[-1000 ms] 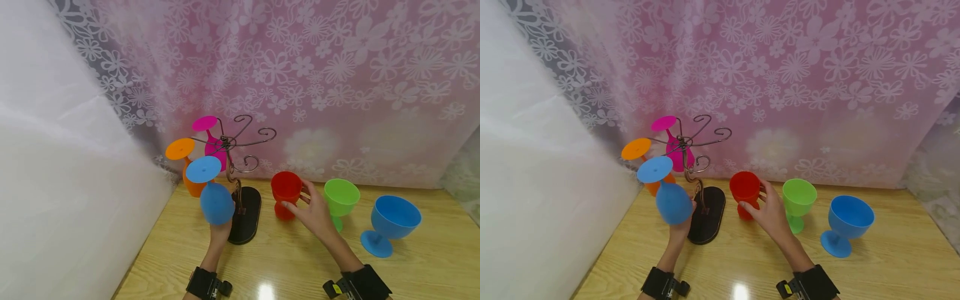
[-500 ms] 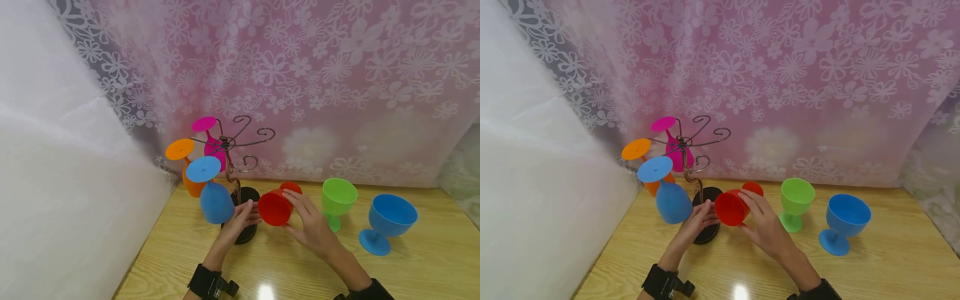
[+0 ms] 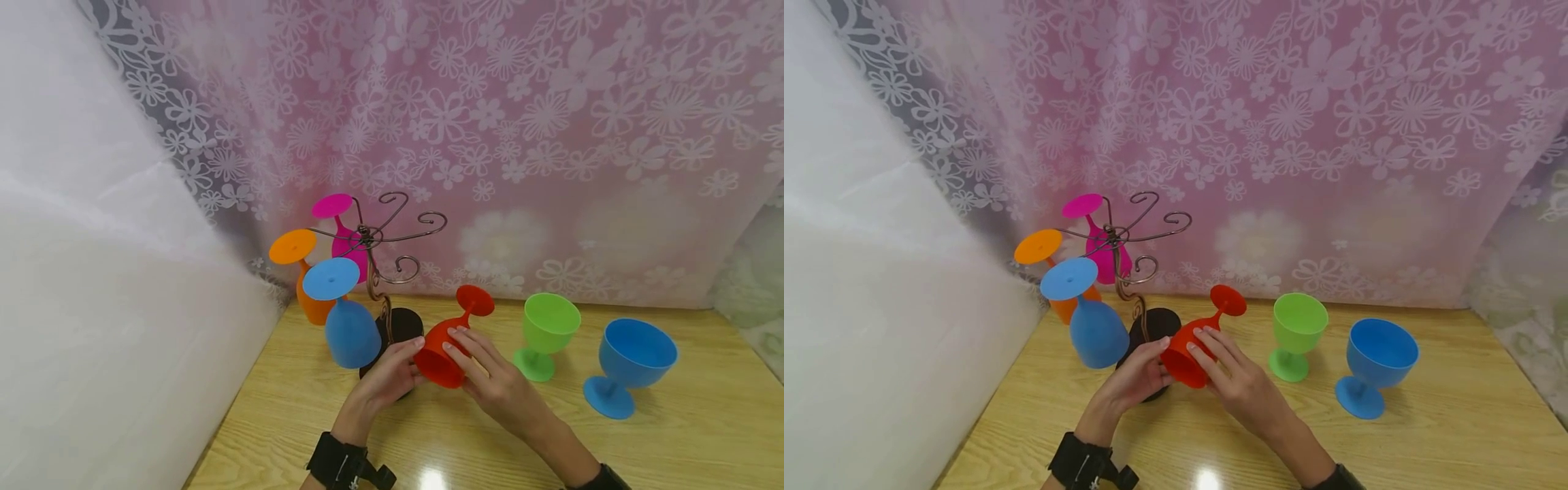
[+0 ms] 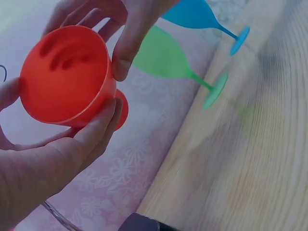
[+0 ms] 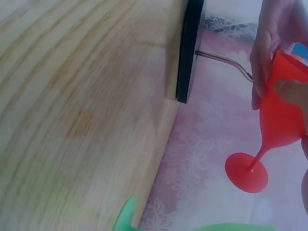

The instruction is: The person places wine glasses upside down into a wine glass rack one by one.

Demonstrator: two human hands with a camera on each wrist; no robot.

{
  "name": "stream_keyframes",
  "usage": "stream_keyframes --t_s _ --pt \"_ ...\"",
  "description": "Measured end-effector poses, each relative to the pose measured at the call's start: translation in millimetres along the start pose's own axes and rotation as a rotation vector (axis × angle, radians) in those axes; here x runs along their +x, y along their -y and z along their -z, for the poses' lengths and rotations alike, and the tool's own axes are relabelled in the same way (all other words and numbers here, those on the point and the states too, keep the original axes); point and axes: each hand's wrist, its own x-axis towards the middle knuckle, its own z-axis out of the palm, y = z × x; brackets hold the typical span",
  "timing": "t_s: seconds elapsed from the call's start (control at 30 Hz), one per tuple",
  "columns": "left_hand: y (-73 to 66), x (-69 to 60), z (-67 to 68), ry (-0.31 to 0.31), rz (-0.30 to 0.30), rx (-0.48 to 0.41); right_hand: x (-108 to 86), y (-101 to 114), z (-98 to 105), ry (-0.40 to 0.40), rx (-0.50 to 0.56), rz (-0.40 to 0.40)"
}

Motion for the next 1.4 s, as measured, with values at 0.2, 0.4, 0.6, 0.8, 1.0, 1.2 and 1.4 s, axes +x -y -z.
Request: stream_keyframes --t_s 0.2,0.4,0.6,0.8,1.0,1.2,1.4 --pt "4.8 1.9 1.7 -0.026 -0.041 -0.018 -5.7 -4 5 -0.065 0.035 -0.157" --pt "9.2 0.8 -0.2 -0.055 -0.110 0.057 -7.8 -11 10 -0.201 0.378 -0.582" --pt "16.6 3.2 -6.1 -0.061 -0.186 0.131 1.5 -15 12 -0.194 0.679 -0.964" --pt "21.1 3.6 -11.3 -0.008 -0.212 0.229 10.0 -21 14 -0.130 0.846 -1.186" --pt "19.2 7.1 -15.9 0.002 -0.304 0.448 15.9 -23 18 -0.174 0.989 -1.303" --pt "18.4 9.8 -17.9 0.061 -0.371 0.538 18.2 -23 23 -0.284 1.072 -1.339" --pt "13.9 4.8 -11.3 0.031 -0.359 0.557 19.3 -25 26 -0.333 1.108 -1.314"
